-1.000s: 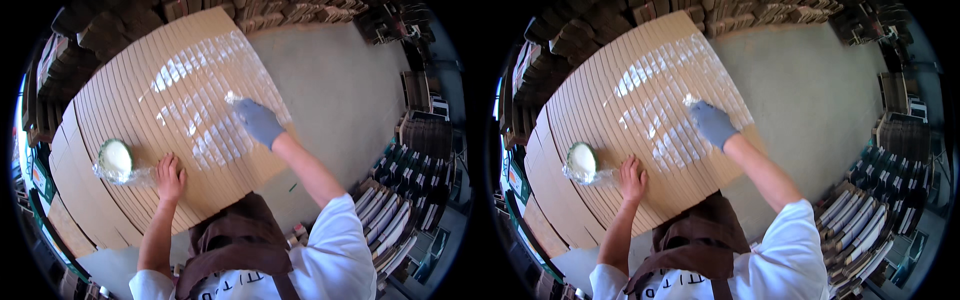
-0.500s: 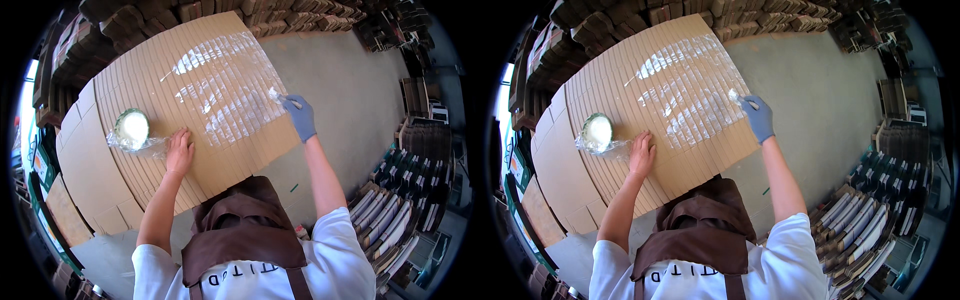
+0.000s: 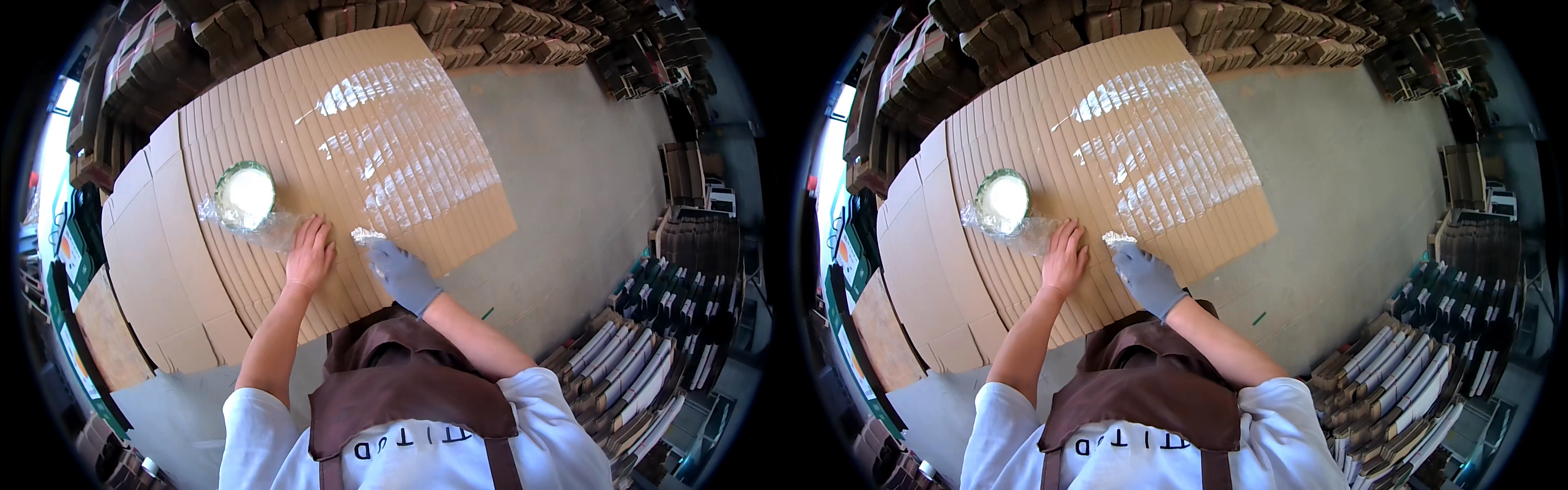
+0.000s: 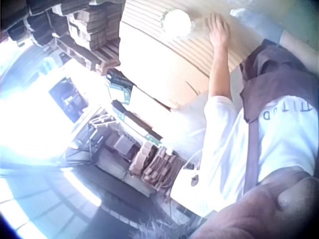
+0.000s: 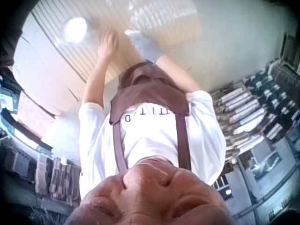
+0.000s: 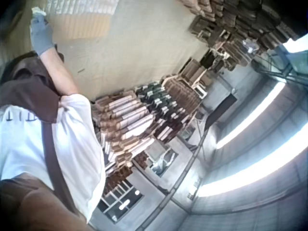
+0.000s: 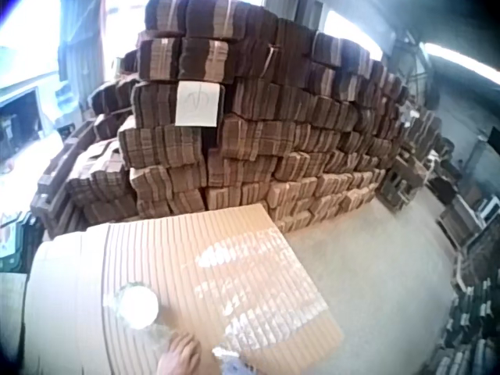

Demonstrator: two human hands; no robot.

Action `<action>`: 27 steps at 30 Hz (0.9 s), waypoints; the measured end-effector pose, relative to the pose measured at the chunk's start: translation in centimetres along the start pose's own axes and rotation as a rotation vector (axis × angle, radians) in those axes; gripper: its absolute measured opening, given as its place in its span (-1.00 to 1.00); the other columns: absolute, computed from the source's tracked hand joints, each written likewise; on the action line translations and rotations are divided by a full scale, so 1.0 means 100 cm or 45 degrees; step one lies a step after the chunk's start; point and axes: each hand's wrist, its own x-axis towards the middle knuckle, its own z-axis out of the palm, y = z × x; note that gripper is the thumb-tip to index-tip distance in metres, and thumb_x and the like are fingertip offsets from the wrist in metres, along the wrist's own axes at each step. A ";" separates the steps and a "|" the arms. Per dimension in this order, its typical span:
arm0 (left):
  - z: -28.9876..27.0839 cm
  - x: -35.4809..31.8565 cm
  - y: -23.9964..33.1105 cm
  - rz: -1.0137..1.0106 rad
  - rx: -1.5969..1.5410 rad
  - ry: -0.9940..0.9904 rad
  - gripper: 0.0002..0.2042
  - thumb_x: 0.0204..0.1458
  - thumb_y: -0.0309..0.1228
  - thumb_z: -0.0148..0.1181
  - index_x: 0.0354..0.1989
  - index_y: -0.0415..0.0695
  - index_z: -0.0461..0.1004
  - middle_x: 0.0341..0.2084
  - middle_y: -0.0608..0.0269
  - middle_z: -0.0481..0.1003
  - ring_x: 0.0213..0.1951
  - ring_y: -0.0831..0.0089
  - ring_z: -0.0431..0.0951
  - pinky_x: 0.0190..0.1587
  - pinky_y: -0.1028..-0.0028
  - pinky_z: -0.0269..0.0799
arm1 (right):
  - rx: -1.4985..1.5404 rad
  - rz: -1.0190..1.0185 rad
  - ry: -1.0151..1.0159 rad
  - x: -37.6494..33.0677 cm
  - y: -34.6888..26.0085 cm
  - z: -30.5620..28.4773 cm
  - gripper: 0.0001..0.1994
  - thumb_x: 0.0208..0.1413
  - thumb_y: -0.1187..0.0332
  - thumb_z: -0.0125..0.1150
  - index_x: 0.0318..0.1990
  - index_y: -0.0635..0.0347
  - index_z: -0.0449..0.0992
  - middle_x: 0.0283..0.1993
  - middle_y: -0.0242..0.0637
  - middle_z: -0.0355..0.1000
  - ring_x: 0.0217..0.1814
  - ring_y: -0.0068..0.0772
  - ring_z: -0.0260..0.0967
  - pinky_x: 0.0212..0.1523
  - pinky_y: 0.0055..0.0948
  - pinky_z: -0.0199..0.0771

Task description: The person aligns a stack of cardboard sheets on a workbench, then retrieves a container of white adhesive. They use a brush to spread the adhesive across the surface of the cardboard sheets.

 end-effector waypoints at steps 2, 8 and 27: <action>0.001 -0.002 -0.003 -0.012 0.004 -0.005 -0.57 0.04 -0.37 0.22 0.12 -0.11 0.36 0.23 0.16 0.31 0.31 0.16 0.24 0.33 0.14 0.19 | -0.079 0.024 -0.069 0.003 0.015 0.018 -0.80 0.16 0.36 0.07 -0.07 0.04 0.49 -0.04 -0.14 0.47 -0.08 -0.07 0.48 -0.11 -0.15 0.53; 0.002 -0.002 -0.006 -0.007 -0.005 -0.063 -0.58 0.07 -0.35 0.19 0.12 -0.11 0.36 0.25 0.15 0.29 0.33 0.13 0.20 0.35 0.08 0.12 | -0.074 0.375 0.154 0.021 0.061 -0.037 -0.82 0.24 0.33 -0.01 -0.08 0.12 0.45 -0.18 -0.05 0.49 -0.14 0.07 0.49 -0.14 -0.06 0.53; 0.000 0.005 -0.007 -0.016 -0.001 -0.016 -0.56 -0.03 -0.39 0.27 0.07 -0.12 0.40 0.21 0.14 0.33 0.30 0.13 0.25 0.34 0.09 0.16 | -0.133 0.027 0.222 0.108 0.068 -0.008 -0.77 0.31 0.29 -0.10 -0.09 0.16 0.47 -0.15 0.02 0.47 -0.04 0.11 0.42 -0.04 -0.04 0.46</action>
